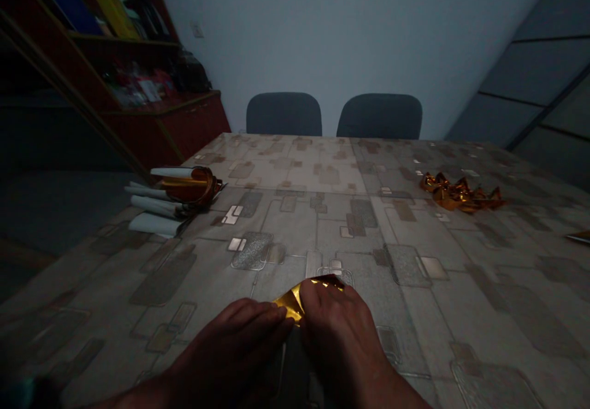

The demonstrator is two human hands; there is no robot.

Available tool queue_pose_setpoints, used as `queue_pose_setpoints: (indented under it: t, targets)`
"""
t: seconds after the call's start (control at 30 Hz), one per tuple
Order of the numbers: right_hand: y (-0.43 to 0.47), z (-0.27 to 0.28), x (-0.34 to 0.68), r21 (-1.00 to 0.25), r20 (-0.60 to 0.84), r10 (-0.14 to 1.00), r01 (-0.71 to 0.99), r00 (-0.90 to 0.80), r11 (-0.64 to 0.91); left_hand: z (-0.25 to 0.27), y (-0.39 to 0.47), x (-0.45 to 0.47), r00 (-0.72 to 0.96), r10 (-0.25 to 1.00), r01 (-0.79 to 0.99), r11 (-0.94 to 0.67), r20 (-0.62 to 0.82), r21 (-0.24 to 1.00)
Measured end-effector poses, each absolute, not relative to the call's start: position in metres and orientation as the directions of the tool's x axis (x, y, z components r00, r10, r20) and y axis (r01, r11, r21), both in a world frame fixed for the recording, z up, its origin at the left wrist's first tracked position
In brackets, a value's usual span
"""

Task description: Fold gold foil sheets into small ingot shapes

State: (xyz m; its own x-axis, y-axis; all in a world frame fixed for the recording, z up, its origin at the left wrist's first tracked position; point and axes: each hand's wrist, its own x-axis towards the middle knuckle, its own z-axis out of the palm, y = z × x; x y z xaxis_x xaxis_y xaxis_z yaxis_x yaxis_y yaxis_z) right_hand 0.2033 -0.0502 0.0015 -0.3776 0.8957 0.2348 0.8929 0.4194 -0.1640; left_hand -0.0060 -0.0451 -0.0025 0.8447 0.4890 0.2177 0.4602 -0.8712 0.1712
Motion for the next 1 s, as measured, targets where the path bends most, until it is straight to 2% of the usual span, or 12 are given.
queue_pose_setpoints:
  t: [0.1,0.23,0.33,0.47,0.67,0.77,0.87,1.0]
  targets:
    - [-0.050,0.006,0.207,-0.092,0.276,0.895,0.917,-0.351,0.388,0.000,-0.043,-0.004,0.860,0.491,0.454,-0.860,0.140,0.231]
    - [-0.049,0.017,0.216,-0.005,0.333,0.892,0.945,-0.306,0.326,0.003,-0.042,0.000,0.861,0.507,0.483,-0.841,0.041,0.245]
    - [-0.048,0.017,0.222,-0.022,0.361,0.885,0.946,-0.295,0.324,0.004,-0.041,0.002,0.864,0.504,0.490,-0.838,-0.005,0.240]
    - [-0.048,0.004,0.228,-0.109,0.268,0.893,0.910,-0.361,0.401,0.007,-0.037,0.000,0.857,0.512,0.510,-0.824,-0.062,0.245]
    - [-0.045,-0.008,0.230,-0.260,0.167,0.896,0.859,-0.411,0.442,0.008,-0.028,-0.013,0.846,0.531,0.506,-0.827,0.043,0.244]
    - [-0.039,-0.006,0.229,-0.275,0.161,0.896,0.853,-0.414,0.444,0.004,-0.025,-0.017,0.844,0.524,0.475,-0.830,0.113,0.292]
    - [-0.035,-0.002,0.229,-0.301,0.097,0.912,0.861,-0.400,0.409,-0.005,-0.024,-0.019,0.849,0.490,0.408,-0.846,0.198,0.343]
    - [-0.033,0.003,0.228,-0.344,0.092,0.911,0.846,-0.402,0.408,-0.016,-0.026,-0.024,0.841,0.503,0.436,-0.849,0.202,0.300]
